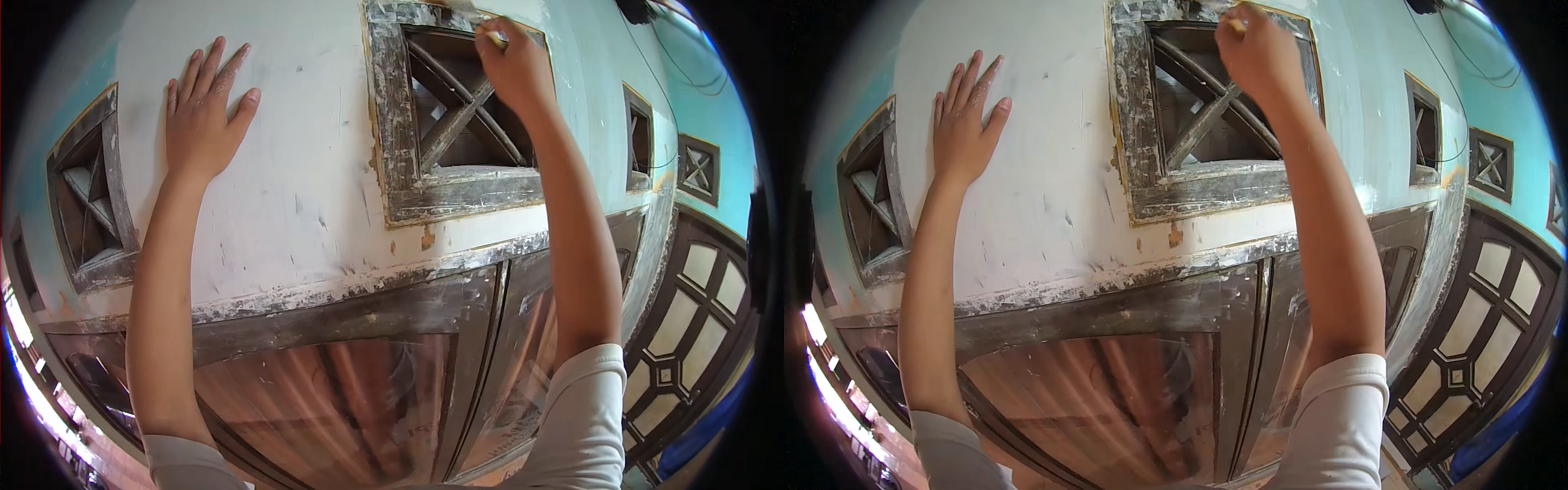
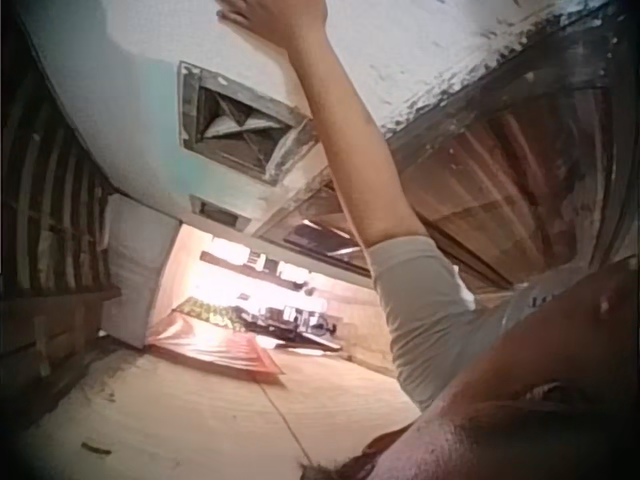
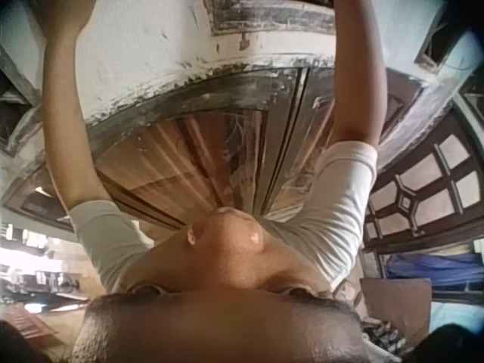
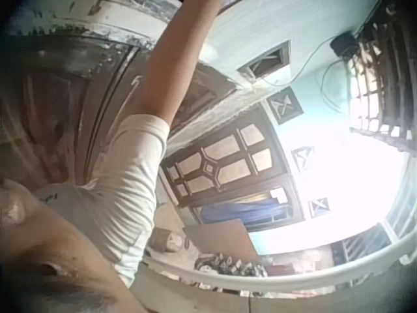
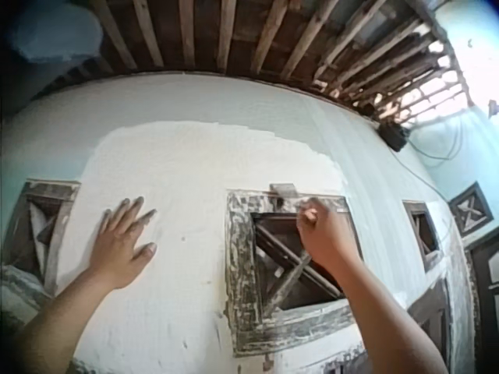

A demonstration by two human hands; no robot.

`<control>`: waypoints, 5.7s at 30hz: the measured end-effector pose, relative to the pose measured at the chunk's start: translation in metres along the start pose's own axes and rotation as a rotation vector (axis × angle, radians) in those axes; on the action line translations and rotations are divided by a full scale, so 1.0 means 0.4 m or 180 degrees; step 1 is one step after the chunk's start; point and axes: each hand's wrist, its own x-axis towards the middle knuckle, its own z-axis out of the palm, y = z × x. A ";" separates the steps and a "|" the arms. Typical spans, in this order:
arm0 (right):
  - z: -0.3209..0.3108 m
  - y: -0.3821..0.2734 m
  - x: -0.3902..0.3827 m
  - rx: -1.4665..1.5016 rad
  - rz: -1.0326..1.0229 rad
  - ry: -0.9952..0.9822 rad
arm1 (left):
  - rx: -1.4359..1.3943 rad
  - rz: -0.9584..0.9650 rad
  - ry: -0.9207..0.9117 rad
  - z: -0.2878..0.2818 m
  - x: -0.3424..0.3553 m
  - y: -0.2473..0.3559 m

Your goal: The person applies and smooths filler material around the edge of a wooden cabinet frame built into a wall, using a putty knife.

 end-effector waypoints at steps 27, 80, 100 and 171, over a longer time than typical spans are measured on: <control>-0.034 0.078 0.023 -0.0442 0.0262 0.0144 | -0.0161 -0.0059 -0.0103 -0.031 -0.066 0.018; 0.080 -0.597 -0.261 0.1623 -0.1734 -0.1055 | -0.4154 -0.3052 -0.0638 -0.276 -0.024 -0.028; 0.216 -0.415 -0.167 0.0245 -0.1345 0.0154 | 0.0184 -0.1370 -0.1165 -0.208 -0.047 -0.214; 0.189 -0.427 -0.177 0.0340 -0.1350 -0.0073 | 0.0144 -0.1125 -0.0929 -0.135 0.383 -0.244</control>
